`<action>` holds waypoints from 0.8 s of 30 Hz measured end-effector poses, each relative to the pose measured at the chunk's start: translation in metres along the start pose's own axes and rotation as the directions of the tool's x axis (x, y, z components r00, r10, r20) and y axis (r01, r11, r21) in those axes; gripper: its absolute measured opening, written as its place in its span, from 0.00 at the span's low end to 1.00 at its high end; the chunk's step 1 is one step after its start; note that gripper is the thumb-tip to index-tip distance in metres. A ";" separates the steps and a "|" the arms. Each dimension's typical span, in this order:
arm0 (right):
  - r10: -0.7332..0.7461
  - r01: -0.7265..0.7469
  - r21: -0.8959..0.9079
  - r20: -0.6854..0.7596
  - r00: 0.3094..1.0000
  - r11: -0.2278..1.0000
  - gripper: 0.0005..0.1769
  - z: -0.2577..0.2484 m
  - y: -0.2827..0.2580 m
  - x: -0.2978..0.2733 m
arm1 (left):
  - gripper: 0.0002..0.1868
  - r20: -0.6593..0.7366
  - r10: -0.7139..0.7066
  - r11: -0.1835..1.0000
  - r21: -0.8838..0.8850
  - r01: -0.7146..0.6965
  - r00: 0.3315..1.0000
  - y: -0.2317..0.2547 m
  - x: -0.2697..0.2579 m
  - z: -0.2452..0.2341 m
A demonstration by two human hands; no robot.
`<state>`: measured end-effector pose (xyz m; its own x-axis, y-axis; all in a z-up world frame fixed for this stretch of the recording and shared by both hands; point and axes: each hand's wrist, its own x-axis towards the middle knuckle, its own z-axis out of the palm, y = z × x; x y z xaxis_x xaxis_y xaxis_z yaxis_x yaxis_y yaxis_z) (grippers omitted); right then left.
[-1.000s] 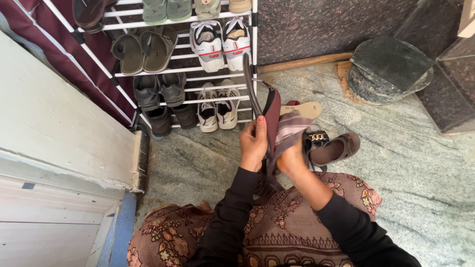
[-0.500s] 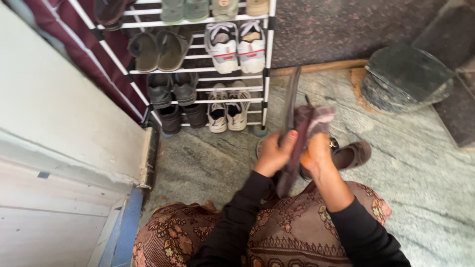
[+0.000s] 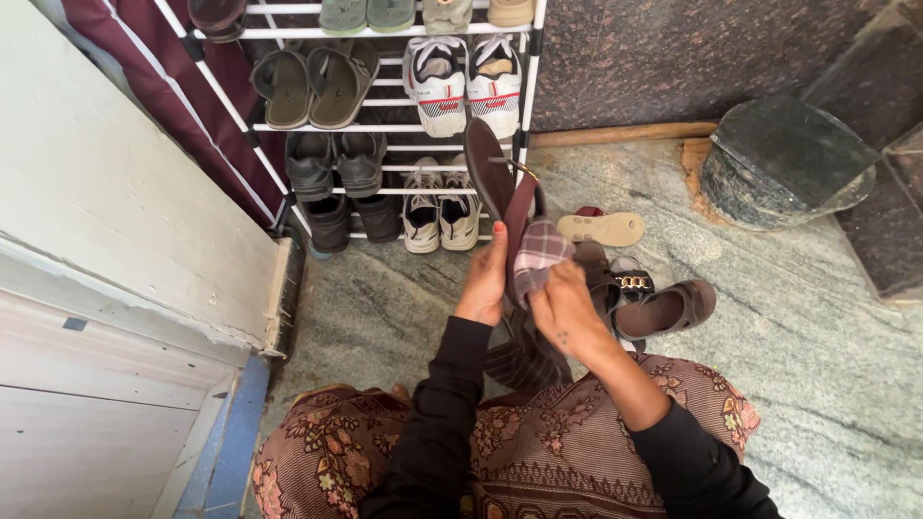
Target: The person cleans various sandals and flip-flops with a cloth, wiping the tops and soles of multiple pairs taken from a rack and the floor.
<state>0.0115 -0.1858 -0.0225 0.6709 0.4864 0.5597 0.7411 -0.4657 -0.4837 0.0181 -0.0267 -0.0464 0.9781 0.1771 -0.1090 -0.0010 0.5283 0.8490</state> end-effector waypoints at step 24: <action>-0.020 0.034 0.033 -0.355 0.935 0.999 0.10 -0.021 -0.017 0.015 | 0.31 0.171 -0.080 0.986 0.156 0.053 0.982 -0.007 -0.016 0.008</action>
<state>0.0088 -0.1863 0.0083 0.6033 0.2010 0.7717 0.7636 -0.4245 -0.4864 0.0044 -0.0399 -0.0470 0.9962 -0.0099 -0.0865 0.0832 0.4010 0.9123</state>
